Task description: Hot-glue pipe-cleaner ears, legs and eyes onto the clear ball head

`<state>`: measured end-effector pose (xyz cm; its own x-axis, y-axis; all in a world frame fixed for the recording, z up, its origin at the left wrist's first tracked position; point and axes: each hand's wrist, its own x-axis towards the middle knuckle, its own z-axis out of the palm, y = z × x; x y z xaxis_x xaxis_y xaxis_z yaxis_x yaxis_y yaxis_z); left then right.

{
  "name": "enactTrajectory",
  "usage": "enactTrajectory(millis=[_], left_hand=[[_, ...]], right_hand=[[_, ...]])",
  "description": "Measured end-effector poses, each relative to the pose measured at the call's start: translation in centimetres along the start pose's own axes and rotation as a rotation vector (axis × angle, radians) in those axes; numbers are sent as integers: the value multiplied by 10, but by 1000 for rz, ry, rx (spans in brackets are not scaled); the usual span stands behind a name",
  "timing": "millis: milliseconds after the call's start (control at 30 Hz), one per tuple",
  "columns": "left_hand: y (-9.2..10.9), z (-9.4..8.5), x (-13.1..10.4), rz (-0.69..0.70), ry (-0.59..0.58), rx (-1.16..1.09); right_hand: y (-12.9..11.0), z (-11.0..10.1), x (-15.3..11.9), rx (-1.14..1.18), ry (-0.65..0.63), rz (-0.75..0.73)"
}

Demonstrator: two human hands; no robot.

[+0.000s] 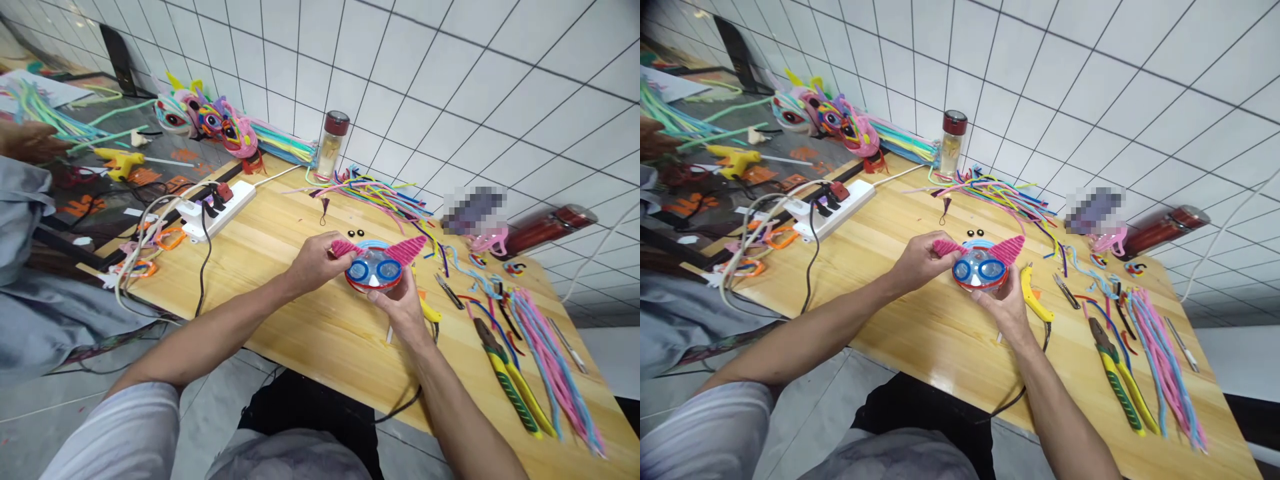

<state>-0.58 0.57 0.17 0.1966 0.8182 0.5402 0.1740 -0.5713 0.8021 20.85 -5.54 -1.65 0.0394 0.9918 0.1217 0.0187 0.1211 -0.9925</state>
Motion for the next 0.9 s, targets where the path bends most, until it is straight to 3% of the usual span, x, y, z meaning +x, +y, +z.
enactTrajectory(millis=[900], left_hand=[[3,-2,2,-49,-35,-36]], right_hand=[[2,0,-1,-8,1,-12]])
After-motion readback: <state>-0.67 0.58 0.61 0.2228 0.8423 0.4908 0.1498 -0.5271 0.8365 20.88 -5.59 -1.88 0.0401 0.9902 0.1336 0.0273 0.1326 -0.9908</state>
